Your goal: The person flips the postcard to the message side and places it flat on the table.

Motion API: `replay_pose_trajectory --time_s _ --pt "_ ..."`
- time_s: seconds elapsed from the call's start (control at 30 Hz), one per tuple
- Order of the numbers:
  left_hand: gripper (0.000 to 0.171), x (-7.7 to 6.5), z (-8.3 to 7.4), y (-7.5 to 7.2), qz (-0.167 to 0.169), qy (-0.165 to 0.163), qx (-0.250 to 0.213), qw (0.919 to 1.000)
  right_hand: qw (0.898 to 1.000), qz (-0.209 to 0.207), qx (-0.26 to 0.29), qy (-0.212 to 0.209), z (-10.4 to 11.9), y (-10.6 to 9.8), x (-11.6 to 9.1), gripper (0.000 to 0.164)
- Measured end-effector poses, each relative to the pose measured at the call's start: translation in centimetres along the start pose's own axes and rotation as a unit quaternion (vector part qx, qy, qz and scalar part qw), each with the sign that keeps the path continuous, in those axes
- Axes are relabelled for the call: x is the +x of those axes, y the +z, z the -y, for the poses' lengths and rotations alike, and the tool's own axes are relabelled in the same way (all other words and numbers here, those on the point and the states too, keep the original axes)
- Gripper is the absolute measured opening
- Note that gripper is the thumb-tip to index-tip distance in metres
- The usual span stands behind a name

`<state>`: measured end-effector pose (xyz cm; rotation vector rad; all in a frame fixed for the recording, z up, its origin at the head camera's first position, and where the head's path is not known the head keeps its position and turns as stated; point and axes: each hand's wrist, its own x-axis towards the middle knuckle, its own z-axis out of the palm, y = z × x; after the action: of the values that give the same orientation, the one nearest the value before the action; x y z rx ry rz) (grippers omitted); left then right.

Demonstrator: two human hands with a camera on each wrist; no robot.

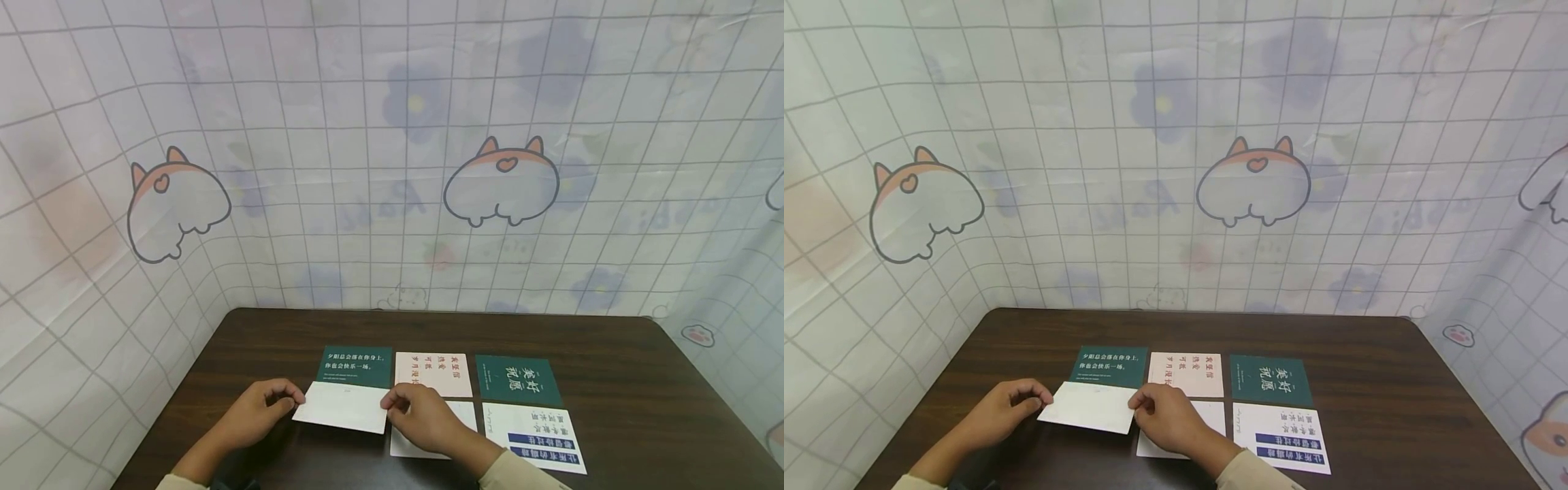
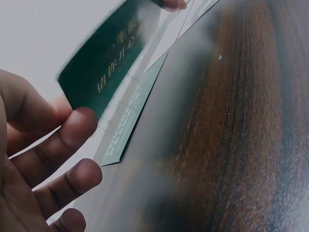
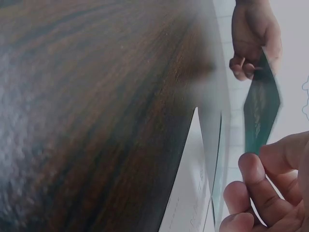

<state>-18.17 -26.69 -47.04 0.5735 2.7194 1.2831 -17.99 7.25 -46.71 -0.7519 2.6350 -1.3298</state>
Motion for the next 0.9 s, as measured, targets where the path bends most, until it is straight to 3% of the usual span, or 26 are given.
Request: replay_pose_trajectory --time_s 0.43,0.9 --pt "0.016 0.09 -0.07 0.21 0.032 0.005 -0.033 0.9989 1.0 0.012 -0.008 0.018 -0.25 -0.16 0.14 0.004" --pt "0.017 0.14 -0.05 0.5 0.064 -0.019 0.019 0.9976 0.998 0.034 -0.051 0.0 -0.39 0.31 0.23 0.008"
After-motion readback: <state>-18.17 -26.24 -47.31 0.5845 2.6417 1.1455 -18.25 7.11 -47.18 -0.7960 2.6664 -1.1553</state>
